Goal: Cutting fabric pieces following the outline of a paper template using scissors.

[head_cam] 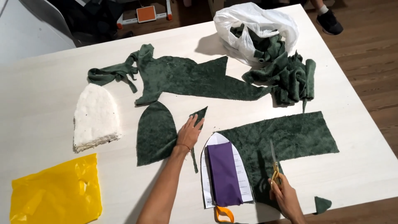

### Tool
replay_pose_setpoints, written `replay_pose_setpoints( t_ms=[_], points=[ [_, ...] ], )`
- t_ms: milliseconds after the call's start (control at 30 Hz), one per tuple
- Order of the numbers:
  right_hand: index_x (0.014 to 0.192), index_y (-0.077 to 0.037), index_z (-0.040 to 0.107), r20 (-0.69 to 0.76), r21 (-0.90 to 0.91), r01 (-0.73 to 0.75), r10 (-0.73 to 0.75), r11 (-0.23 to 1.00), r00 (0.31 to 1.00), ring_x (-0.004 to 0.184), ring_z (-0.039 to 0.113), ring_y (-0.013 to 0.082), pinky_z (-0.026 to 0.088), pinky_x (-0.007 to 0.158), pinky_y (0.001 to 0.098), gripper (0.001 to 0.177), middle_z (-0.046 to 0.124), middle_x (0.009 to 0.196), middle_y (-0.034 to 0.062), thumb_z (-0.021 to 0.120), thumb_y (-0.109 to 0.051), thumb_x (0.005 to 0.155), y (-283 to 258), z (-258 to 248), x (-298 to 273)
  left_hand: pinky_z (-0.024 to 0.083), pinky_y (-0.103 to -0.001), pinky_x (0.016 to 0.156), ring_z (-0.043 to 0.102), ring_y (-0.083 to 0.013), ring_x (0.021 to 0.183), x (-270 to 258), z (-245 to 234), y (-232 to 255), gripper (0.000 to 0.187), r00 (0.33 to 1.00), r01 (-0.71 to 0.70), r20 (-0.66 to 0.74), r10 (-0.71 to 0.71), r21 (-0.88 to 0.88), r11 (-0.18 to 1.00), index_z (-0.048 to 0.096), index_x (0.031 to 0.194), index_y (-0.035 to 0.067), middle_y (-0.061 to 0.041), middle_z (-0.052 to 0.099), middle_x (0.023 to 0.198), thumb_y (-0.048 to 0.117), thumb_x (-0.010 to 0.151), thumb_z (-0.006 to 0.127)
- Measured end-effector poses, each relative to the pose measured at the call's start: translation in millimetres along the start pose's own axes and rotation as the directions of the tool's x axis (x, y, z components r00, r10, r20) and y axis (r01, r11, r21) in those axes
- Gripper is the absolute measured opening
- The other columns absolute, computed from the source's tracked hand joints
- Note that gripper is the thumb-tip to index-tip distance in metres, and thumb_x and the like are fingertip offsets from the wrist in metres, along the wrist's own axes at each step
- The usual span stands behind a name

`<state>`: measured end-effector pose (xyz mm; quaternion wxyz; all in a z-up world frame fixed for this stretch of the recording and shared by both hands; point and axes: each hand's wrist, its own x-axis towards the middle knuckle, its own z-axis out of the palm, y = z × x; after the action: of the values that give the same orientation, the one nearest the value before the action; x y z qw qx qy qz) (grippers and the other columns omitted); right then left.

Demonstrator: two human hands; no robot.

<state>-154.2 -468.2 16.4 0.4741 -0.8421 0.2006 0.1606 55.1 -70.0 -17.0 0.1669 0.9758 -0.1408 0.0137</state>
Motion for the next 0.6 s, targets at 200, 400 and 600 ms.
replay_pose_setpoints(
  t_ms=[200, 400, 600],
  points=[
    [0.139, -0.017, 0.048, 0.01, -0.258, -0.021, 0.024, 0.966, 1.0, 0.064, 0.073, 0.0251, 0.057, 0.061, 0.038, 0.042, 0.078, 0.069, 0.01, 0.058, -0.032, 0.102, 14, -24, -1, 0.034, -0.046, 0.119, 0.037, -0.0285, 0.144, 2, -91, 17, 0.057, 0.943, -0.013, 0.331, 0.004, 0.025, 1.0, 0.05, 0.149, 0.021, -0.007, 0.04, 0.158, 0.03, 0.095, 0.067],
    [0.136, -0.018, 0.06, -0.251, -0.26, -0.067, 0.0, 0.963, 0.968, 0.067, 0.073, 0.0243, 0.055, 0.065, 0.0374, 0.042, 0.076, 0.072, 0.0078, 0.058, -0.038, 0.099, 73, -49, -4, 0.044, -0.043, 0.109, 0.047, -0.0294, 0.13, 1, -104, 11, 0.068, 0.875, -0.213, 0.475, 0.096, 0.198, 0.957, 0.052, 0.142, 0.017, -0.009, 0.047, 0.146, 0.022, 0.079, 0.078],
    [0.14, -0.016, 0.063, -0.371, -0.155, -0.305, 0.231, 0.94, 0.899, 0.078, 0.076, 0.0223, 0.06, 0.076, 0.0383, 0.047, 0.078, 0.081, 0.0091, 0.055, -0.045, 0.104, 80, -102, -11, 0.053, -0.047, 0.091, 0.064, -0.035, 0.108, 32, -30, -43, 0.024, 0.947, -0.164, 0.267, 0.178, -0.074, 0.984, 0.071, 0.11, 0.015, -0.012, 0.069, 0.111, 0.009, 0.088, 0.064]
  ],
)
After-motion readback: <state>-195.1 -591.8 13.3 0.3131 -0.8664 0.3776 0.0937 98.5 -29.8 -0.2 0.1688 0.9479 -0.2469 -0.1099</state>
